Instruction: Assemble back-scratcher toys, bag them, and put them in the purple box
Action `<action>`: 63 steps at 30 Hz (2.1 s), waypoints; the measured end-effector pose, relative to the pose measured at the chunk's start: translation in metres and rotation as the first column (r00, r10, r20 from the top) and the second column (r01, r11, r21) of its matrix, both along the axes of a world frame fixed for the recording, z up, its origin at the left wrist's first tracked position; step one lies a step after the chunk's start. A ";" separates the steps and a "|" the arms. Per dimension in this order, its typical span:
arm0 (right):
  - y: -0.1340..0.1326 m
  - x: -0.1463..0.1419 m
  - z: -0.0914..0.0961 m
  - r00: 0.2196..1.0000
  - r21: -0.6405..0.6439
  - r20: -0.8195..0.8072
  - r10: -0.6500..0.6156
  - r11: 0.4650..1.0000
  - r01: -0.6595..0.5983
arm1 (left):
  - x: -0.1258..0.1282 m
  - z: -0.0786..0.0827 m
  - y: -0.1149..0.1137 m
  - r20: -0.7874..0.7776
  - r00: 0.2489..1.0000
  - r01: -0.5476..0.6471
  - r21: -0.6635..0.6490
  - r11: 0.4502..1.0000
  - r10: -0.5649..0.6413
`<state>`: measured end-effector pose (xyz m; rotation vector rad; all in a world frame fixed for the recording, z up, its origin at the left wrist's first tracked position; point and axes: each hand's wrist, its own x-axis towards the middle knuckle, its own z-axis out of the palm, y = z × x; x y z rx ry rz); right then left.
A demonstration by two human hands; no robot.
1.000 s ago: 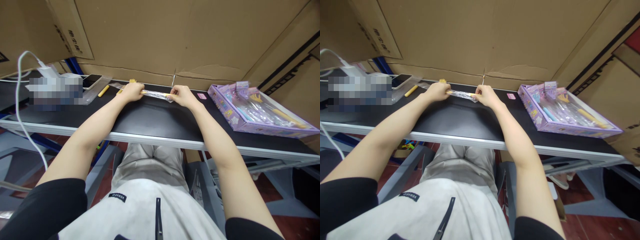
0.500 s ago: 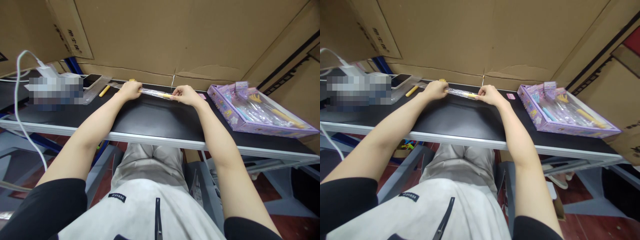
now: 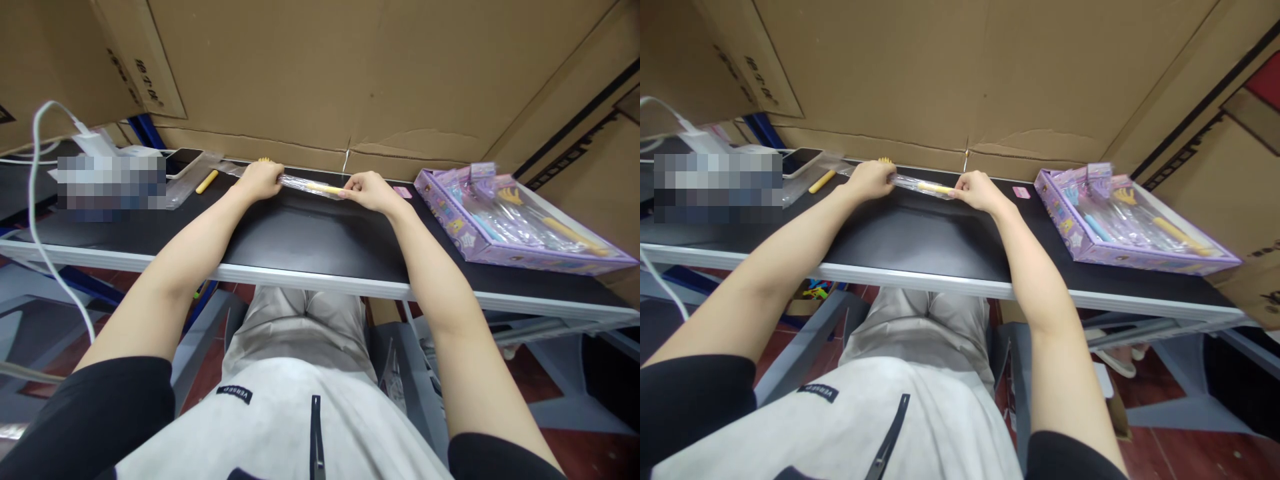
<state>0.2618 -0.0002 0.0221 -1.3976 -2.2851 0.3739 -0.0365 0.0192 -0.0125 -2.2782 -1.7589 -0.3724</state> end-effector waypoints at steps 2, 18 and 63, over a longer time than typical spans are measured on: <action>-0.002 -0.001 0.001 1.000 -0.047 -0.008 0.030 0.998 -0.031 | 0.003 0.001 -0.002 -0.002 1.000 -0.008 0.000 1.000 0.008; -0.006 -0.008 0.001 0.998 -0.107 -0.062 0.026 0.994 -0.033 | 0.013 0.002 -0.008 -0.031 0.999 0.011 -0.018 1.000 -0.012; -0.040 -0.028 0.014 0.978 -0.169 0.210 0.004 0.985 0.032 | 0.033 -0.019 0.004 -0.090 0.978 0.195 0.089 0.977 -0.187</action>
